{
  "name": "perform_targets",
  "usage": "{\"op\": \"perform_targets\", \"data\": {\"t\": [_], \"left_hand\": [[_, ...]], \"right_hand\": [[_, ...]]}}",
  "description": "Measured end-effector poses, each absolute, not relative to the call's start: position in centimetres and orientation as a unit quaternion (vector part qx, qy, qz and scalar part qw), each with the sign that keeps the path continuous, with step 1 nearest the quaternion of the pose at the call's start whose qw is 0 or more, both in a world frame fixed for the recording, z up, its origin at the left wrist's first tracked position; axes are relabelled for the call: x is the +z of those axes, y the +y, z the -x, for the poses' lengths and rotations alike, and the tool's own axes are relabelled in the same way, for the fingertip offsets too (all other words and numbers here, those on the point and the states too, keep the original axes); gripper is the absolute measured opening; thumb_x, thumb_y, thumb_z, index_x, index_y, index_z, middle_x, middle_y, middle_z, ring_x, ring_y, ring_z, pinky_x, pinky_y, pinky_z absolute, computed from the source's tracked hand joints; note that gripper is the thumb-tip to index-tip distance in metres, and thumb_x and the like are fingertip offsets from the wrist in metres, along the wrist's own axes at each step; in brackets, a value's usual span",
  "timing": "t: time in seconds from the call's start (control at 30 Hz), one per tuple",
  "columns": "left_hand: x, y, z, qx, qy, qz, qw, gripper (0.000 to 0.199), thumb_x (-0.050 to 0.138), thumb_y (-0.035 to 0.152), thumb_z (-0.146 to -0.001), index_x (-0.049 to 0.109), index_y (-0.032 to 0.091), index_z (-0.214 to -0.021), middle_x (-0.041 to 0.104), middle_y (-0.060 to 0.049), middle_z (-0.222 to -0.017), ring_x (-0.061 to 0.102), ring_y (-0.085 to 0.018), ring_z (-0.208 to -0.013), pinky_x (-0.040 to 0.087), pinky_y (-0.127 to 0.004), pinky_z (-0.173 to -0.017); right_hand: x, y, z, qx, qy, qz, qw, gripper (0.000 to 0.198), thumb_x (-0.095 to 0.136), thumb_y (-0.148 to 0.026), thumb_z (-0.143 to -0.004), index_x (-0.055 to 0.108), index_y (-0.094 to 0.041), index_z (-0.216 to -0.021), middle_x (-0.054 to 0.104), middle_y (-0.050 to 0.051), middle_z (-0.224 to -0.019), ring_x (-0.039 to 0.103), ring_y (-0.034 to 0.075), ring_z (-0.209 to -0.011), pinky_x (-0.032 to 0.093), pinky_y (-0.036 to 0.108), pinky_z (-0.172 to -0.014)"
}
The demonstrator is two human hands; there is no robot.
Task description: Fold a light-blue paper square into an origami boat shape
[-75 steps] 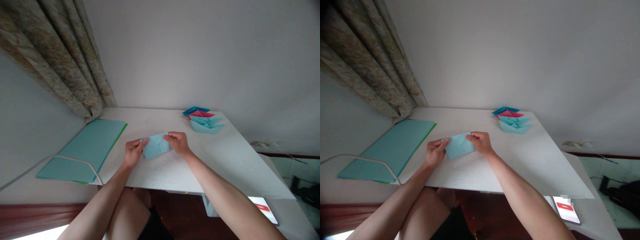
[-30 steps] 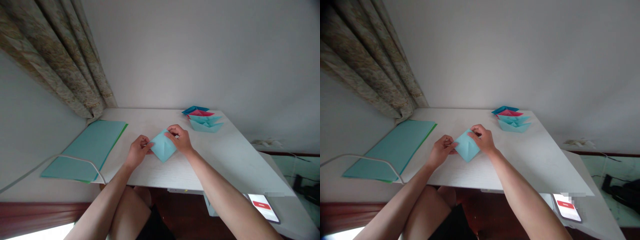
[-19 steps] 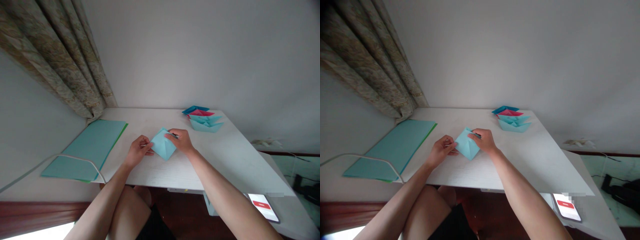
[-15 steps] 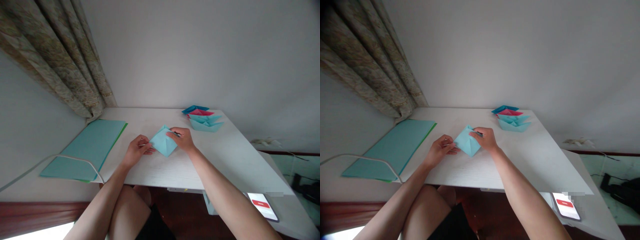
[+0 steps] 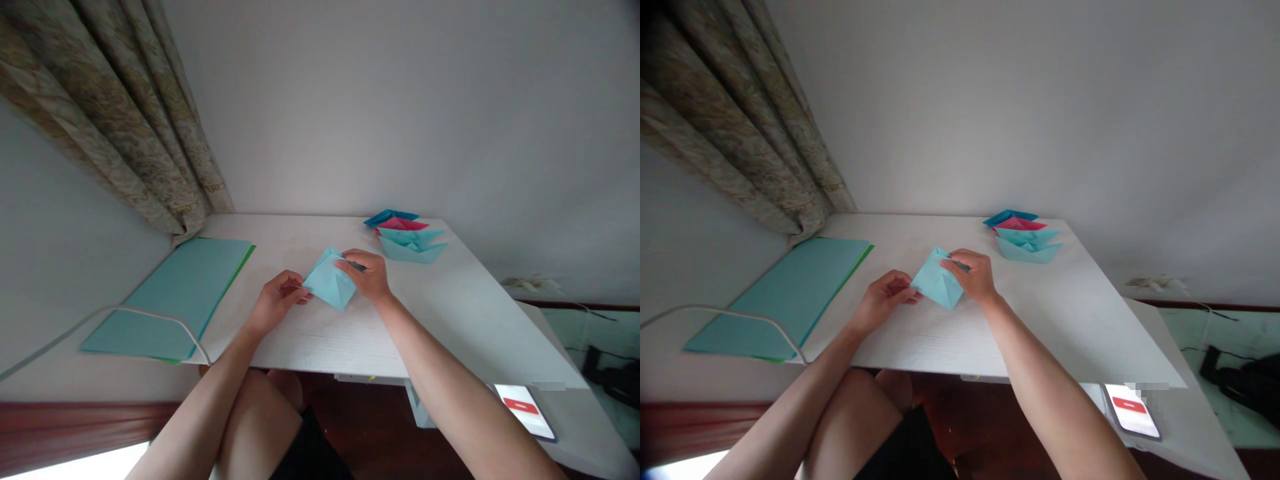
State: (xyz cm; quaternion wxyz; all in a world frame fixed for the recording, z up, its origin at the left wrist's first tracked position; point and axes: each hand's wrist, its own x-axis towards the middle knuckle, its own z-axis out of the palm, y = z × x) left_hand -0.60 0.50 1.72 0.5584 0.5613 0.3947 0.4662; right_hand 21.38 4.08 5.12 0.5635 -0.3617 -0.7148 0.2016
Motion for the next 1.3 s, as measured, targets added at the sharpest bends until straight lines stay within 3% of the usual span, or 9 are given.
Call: {"op": "perform_targets", "data": {"t": [0.27, 0.6, 0.8, 1.0, 1.13, 1.3], "left_hand": [[2.0, 0.7, 0.1, 0.505, 0.451, -0.525, 0.516, 0.031, 0.074, 0.045, -0.070, 0.061, 0.017, -0.074, 0.069, -0.002, -0.069, 0.069, -0.018, -0.069, 0.058, -0.032, -0.070], [2.0, 0.5, -0.1, 0.456, 0.466, -0.557, 0.514, 0.026, 0.077, 0.041, -0.066, 0.063, 0.019, -0.069, 0.072, -0.002, -0.066, 0.069, -0.019, -0.067, 0.055, -0.029, -0.066], [2.4, 0.2, -0.1, 0.439, 0.486, -0.591, 0.470, 0.022, 0.069, 0.038, -0.075, 0.058, 0.021, -0.069, 0.072, -0.003, -0.065, 0.070, -0.020, -0.064, 0.057, -0.030, -0.062], [2.7, -0.1, -0.3, 0.445, 0.476, -0.625, 0.430, 0.020, 0.063, 0.036, -0.080, 0.051, 0.022, -0.071, 0.069, 0.000, -0.062, 0.071, -0.019, -0.063, 0.057, -0.028, -0.058], [3.3, -0.1, -0.8, 0.532, 0.461, -0.507, 0.498, 0.032, 0.074, 0.038, -0.070, 0.050, 0.020, -0.080, 0.069, 0.001, -0.065, 0.072, -0.019, -0.068, 0.060, -0.034, -0.069], [4.0, 0.0, -1.5, 0.603, 0.425, -0.408, 0.538, 0.047, 0.082, 0.036, -0.063, 0.059, 0.016, -0.098, 0.073, 0.000, -0.074, 0.070, -0.017, -0.072, 0.059, -0.036, -0.078]], "right_hand": [[5.2, 4.0, -21.6, 0.189, -0.719, 0.382, 0.550, 0.020, 0.068, -0.036, -0.079, 0.069, -0.021, -0.067, 0.072, 0.006, -0.077, 0.066, 0.018, -0.071, 0.051, 0.031, -0.067], [5.3, 3.8, -21.5, 0.188, -0.708, 0.378, 0.567, 0.019, 0.067, -0.034, -0.080, 0.071, -0.021, -0.066, 0.071, 0.004, -0.073, 0.065, 0.017, -0.065, 0.050, 0.029, -0.063], [5.1, 3.7, -21.2, 0.163, -0.707, 0.381, 0.573, 0.020, 0.066, -0.033, -0.081, 0.070, -0.022, -0.065, 0.071, 0.003, -0.071, 0.065, 0.017, -0.065, 0.050, 0.029, -0.062], [5.3, 3.6, -21.1, 0.169, -0.709, 0.381, 0.569, 0.021, 0.065, -0.034, -0.081, 0.070, -0.022, -0.064, 0.071, 0.004, -0.072, 0.064, 0.017, -0.065, 0.050, 0.030, -0.061], [5.3, 3.6, -21.1, 0.170, -0.684, 0.407, 0.582, 0.020, 0.067, -0.036, -0.079, 0.069, -0.022, -0.065, 0.069, 0.003, -0.070, 0.062, 0.017, -0.064, 0.049, 0.029, -0.062], [4.7, 3.8, -20.9, 0.218, -0.612, 0.463, 0.603, 0.021, 0.069, -0.040, -0.075, 0.069, -0.020, -0.069, 0.063, -0.002, -0.059, 0.054, 0.013, -0.054, 0.043, 0.025, -0.052]]}}
